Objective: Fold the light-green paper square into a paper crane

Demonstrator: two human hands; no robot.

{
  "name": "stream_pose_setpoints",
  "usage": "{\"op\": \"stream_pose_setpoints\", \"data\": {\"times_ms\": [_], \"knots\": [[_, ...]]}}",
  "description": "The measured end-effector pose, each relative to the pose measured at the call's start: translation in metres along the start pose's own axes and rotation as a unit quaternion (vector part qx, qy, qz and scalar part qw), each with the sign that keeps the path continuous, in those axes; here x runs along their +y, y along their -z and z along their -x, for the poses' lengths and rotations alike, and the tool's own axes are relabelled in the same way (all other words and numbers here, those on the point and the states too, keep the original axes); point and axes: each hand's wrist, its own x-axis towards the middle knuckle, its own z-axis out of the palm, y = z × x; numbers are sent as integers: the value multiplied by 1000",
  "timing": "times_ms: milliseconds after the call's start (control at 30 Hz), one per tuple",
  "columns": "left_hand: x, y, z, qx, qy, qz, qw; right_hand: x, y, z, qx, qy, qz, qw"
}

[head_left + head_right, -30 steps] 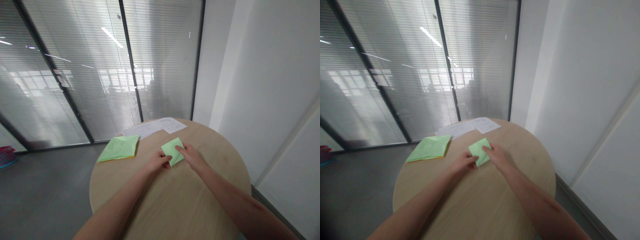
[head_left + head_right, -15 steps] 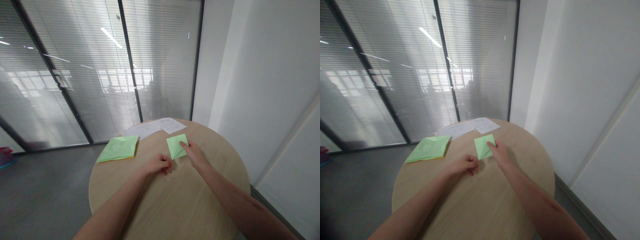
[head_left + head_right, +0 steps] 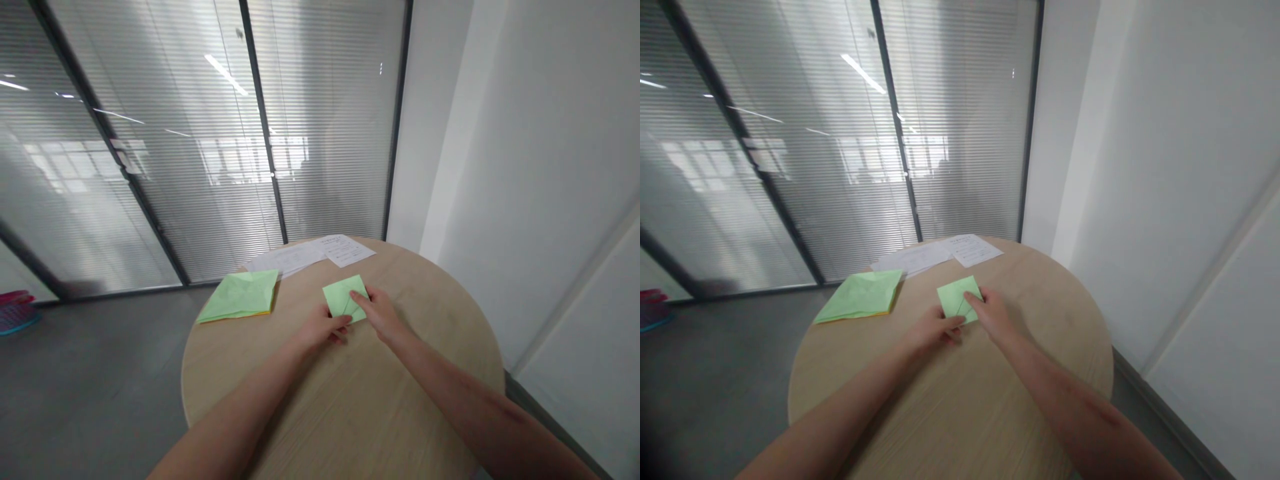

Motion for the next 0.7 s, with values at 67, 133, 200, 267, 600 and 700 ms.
{"op": "stream_pose_setpoints", "data": {"times_ms": [67, 133, 200, 267, 600, 700], "knots": [[-2, 1, -1, 6, 8, -6, 1000, 0, 0, 0, -4, -8, 5, 1000], [0, 3, -1, 2, 12, -19, 1000, 2, 2, -2, -7, -16, 8, 1000], [2, 6, 0, -6, 12, -30, 999, 4, 4, -3, -11, -26, 10, 1000], [4, 7, 1, -12, 11, -36, 999, 7, 6, -5, -18, -31, 13, 999], [11, 17, 4, -59, 11, -38, 997, 11, 10, -7, 19, -15, -14, 1000], [12, 24, 4, -67, 14, -52, 996, 12, 17, -10, 3, -8, -11, 1000]]}}
